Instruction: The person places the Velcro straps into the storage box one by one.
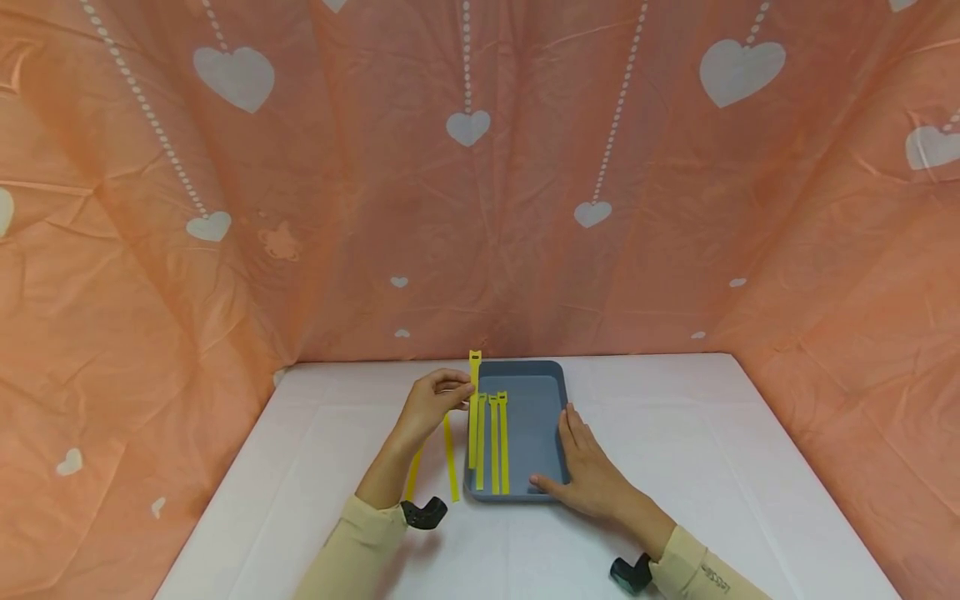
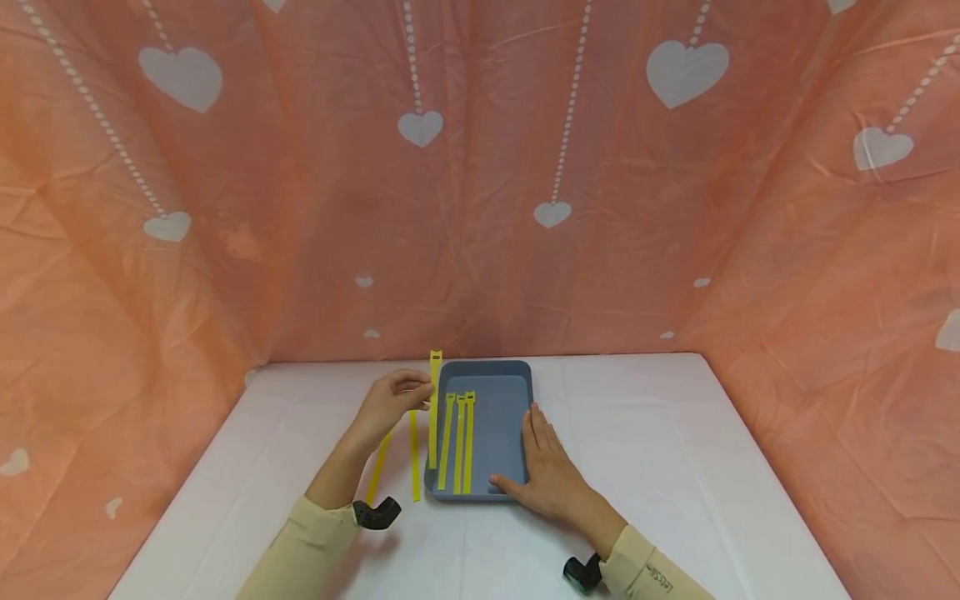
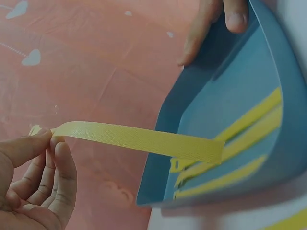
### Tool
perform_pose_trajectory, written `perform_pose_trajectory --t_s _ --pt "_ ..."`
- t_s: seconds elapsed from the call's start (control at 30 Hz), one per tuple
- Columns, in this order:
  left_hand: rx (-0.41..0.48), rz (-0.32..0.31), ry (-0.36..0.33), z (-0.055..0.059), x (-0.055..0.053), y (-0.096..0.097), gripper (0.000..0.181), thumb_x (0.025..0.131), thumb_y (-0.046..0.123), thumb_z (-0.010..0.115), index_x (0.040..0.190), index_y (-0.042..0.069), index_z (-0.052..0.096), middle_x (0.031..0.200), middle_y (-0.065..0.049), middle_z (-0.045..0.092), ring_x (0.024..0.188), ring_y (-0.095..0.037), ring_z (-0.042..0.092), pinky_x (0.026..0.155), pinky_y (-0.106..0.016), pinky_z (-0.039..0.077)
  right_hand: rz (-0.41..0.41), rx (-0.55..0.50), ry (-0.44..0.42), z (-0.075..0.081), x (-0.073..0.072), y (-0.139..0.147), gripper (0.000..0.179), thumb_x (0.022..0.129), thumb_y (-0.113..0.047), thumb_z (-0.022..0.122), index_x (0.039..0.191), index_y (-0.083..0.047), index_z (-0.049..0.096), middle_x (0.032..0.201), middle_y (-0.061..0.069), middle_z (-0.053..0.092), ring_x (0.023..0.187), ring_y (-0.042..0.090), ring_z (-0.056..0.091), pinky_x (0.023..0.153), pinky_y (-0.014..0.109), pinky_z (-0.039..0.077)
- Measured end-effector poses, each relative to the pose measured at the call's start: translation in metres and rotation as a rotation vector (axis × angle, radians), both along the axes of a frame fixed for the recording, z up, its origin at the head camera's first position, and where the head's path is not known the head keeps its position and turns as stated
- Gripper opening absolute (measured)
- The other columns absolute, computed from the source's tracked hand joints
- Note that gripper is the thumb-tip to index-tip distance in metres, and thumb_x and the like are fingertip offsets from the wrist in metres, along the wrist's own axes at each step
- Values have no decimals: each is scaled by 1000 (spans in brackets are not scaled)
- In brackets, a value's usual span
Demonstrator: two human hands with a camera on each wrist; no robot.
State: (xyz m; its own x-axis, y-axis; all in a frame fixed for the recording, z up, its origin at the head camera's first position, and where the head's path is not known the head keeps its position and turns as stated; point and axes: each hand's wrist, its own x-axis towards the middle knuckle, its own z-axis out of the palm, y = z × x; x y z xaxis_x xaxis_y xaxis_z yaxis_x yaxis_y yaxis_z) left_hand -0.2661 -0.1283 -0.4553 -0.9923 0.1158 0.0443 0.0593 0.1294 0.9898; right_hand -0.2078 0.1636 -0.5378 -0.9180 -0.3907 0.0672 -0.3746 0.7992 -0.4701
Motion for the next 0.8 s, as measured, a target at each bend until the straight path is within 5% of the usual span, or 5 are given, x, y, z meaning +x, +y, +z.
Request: perform_pose_trajectory --t_s 0.2,0.43,0.63,0.8 --pt "48 -47 -21 -1 -4 14 23 102 7 74 121 -4 71 107 -15 76 94 -24 75 95 -52 62 -4 -8 -6 1 1 0 123 96 -69 67 167 10 6 177 28 -3 165 42 3 131 59 17" --pt "3 -105 -15 -7 -8 31 21 104 10 73 120 -4 70 118 -31 73 99 -42 75 97 -61 59 -20 22 -21 2 0 0 123 96 -71 67 168 7 5 178 25 -5 166 39 1 132 56 16" --pt "-26 -112 -23 -11 -8 43 22 104 13 73 119 -3 71 110 -22 77 87 -21 76 97 -62 59 -17 1 -13 1 0 -1 121 97 -67 69 167 9 6 177 26 -3 165 41 4 131 58 17" --pt "-13 -124 -26 -15 -6 50 22 104 12 73 119 -5 71 108 -18 78 93 -36 77 95 -59 61 -20 11 -22 1 0 -1 121 97 -68 67 168 7 5 178 24 -5 165 39 1 132 56 15"
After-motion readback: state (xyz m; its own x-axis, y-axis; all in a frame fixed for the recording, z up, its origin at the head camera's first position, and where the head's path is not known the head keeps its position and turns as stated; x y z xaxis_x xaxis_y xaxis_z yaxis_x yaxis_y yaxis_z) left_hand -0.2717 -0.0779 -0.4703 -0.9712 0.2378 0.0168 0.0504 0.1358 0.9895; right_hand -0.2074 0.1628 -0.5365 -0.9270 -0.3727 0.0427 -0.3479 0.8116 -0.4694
